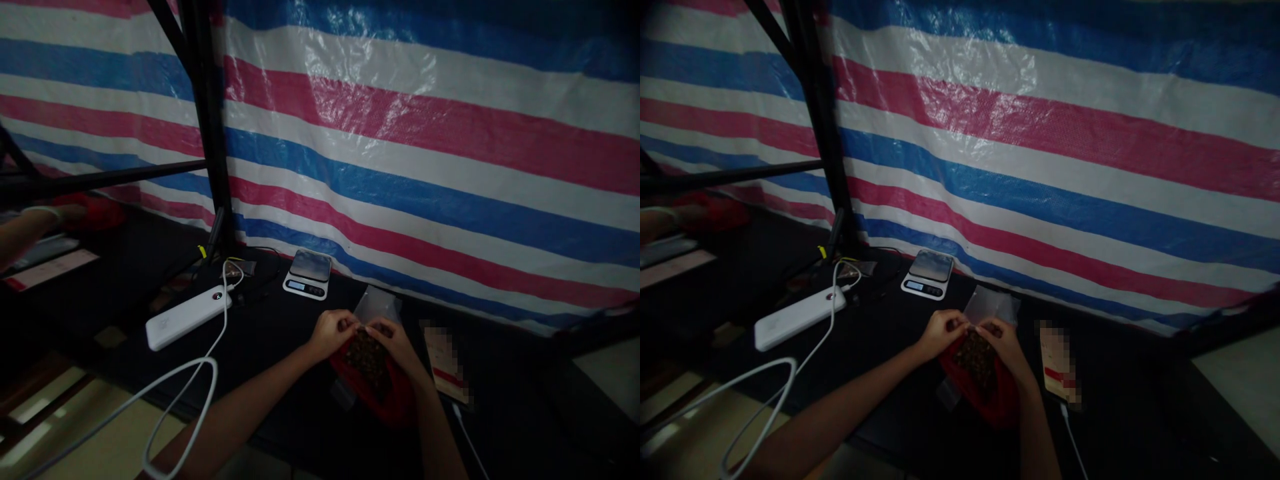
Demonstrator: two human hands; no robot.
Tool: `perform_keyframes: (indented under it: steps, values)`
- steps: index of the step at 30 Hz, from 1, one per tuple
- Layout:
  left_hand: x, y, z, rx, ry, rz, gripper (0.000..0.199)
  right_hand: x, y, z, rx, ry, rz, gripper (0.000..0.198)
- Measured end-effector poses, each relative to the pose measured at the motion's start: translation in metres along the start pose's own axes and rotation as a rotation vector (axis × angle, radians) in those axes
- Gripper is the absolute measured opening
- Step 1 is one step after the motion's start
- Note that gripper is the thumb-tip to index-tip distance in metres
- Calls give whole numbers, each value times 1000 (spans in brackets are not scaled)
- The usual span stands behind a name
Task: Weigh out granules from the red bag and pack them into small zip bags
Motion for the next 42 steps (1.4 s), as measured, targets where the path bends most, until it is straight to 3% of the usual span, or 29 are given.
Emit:
perform_keyframes:
  steps: [8, 15, 20, 28, 34, 39, 42]
  values:
    - [-2, -1, -5, 100, 27, 54, 26, -2, 3, 4, -14, -19, -2, 26]
    - [-1, -4, -4, 140, 55, 99, 24, 2, 8, -2, -93, -54, -59, 21]
    - [-2, -3, -7, 186, 73, 78, 27, 0, 7, -3, -103, -4, -147, 26]
    - [-2, -6, -4, 112, 80, 94, 31, 5, -4, -6, 83, 16, -198, 26]
    - [-2, -3, -1, 135, 35, 58, 35, 3, -4, -8, 152, 13, -146, 26]
    - [1, -1, 11, 7, 7, 69, 38, 0, -6, -4, 121, 53, -178, 35]
    - [4, 6, 19, -194, -75, 228, 47, 0, -6, -6, 197, 52, -209, 43]
Point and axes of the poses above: each hand's wrist, its own x-axis towards the middle knuckle, its own y-axis out of the palm, z = x × y, the point moved 2 cm from there along x, towards the middle knuckle, and after that the axes turned 7 degrees about -y, right-handed, at the moved point
